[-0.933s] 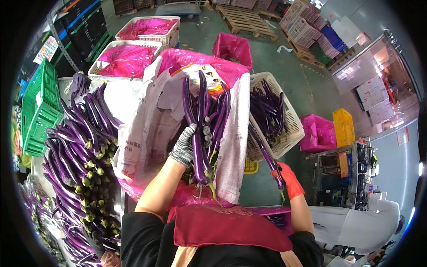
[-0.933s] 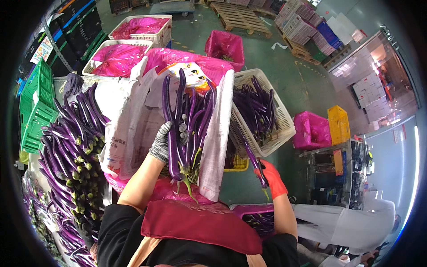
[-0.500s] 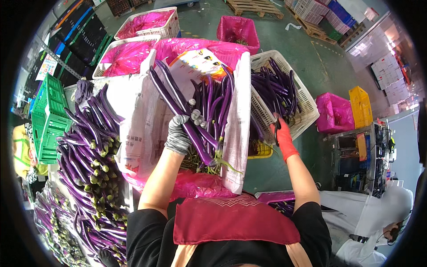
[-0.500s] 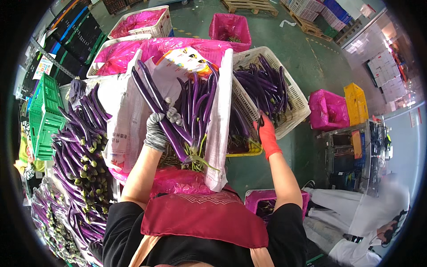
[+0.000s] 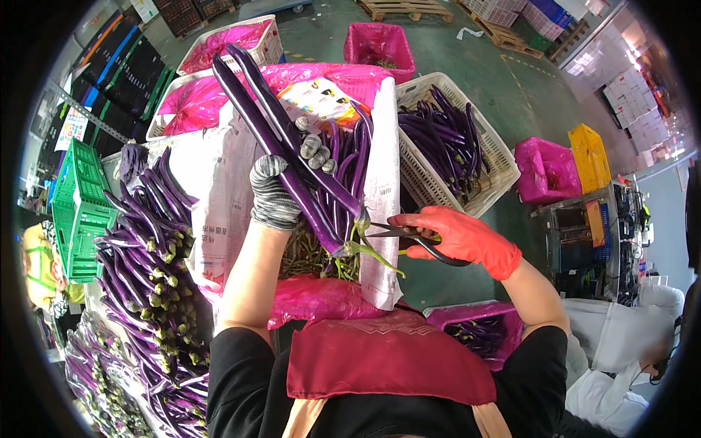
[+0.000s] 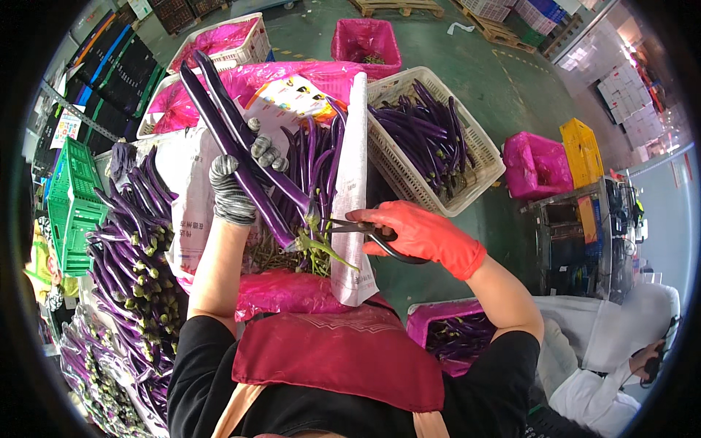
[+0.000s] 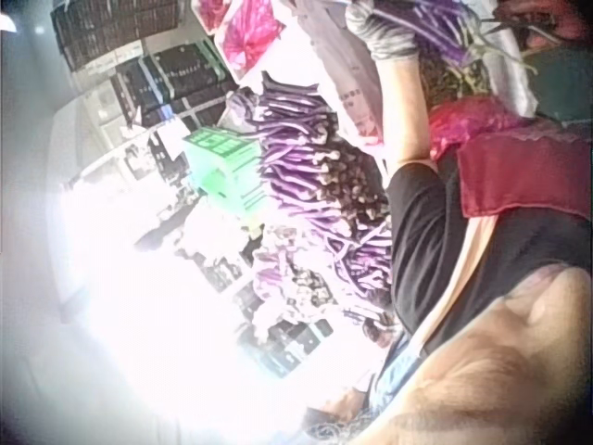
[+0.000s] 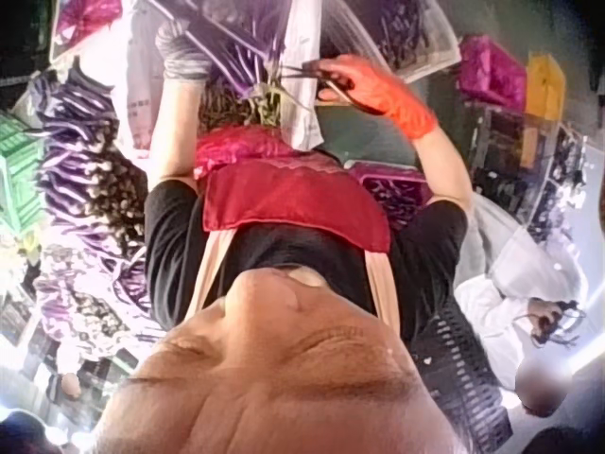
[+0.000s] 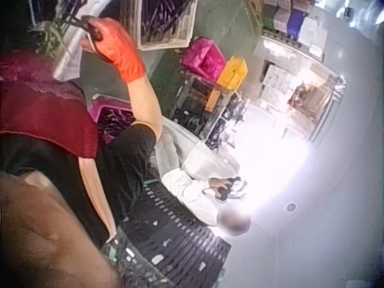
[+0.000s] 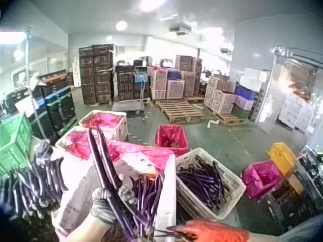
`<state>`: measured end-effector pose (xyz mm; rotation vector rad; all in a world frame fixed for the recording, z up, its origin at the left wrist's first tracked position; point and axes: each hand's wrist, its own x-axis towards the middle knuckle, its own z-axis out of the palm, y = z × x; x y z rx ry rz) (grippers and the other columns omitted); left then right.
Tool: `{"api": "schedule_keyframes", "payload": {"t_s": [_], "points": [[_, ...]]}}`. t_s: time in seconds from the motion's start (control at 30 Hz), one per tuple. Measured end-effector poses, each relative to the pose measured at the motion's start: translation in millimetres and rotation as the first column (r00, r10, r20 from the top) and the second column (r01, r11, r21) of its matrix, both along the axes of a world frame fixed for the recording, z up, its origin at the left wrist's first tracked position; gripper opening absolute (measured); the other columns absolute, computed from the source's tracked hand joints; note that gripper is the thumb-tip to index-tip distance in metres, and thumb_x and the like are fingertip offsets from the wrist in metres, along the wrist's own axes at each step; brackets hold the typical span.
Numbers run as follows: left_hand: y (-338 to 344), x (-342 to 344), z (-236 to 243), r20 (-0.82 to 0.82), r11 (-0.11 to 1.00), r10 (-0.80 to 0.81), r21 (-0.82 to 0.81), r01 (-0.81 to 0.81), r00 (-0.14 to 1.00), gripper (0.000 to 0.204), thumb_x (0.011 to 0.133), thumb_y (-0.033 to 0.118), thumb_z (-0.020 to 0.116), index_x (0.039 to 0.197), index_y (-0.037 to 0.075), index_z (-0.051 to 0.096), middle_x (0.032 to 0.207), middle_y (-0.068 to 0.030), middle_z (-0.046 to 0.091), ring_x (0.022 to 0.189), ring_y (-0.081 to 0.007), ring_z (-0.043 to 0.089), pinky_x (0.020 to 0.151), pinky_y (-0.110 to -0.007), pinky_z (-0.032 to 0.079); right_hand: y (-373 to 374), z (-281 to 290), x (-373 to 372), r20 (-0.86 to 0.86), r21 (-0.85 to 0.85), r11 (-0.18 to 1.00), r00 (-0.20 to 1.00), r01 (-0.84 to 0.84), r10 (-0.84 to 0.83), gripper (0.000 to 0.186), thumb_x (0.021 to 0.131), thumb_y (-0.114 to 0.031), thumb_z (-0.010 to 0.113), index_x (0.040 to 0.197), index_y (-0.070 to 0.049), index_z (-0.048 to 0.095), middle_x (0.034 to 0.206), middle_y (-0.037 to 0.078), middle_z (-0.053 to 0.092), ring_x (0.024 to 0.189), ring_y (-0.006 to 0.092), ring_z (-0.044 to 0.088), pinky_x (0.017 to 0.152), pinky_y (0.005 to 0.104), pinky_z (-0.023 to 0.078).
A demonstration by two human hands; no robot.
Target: The person trims the stems of long purple eggplants using shears. They repeatedly pick up bunches from a white crate, cut the green stems, and place the trimmed eggplants into a pink-lined crate.
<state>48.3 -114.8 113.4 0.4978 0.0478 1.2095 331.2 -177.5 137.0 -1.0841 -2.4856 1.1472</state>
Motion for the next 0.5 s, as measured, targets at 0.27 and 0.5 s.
{"api": "schedule_keyframes", "payload": {"t_s": [0.27,0.5], "points": [[-11,-15,-5,-0.114,0.999,0.027,-0.018,-0.03,0.993,0.059,0.061,0.017,0.07,0.115,0.005,0.049,0.081,-0.0065,0.053,0.078,-0.0216,0.052,0.077,-0.034,0.043,7,-9,-26,0.082,0.043,0.999,0.997,-0.003,-0.001,0.037,0.08,-0.028,0.066,0.111,-0.008,0.061,0.081,0.015,0.062,0.07,0.0322,0.059,0.061,0.0381,0.045],[-7,-45,-2,-0.171,0.997,0.066,0.049,-0.058,0.983,0.063,0.064,0.016,0.07,0.12,0.001,0.047,0.085,-0.0085,0.056,0.08,-0.0243,0.054,0.079,-0.037,0.044,20,3,-27,0.147,0.19,0.967,0.979,-0.171,0.144,0.036,0.076,-0.025,0.066,0.109,-0.011,0.062,0.078,0.012,0.06,0.074,0.0321,0.057,0.066,0.0398,0.044]]}}
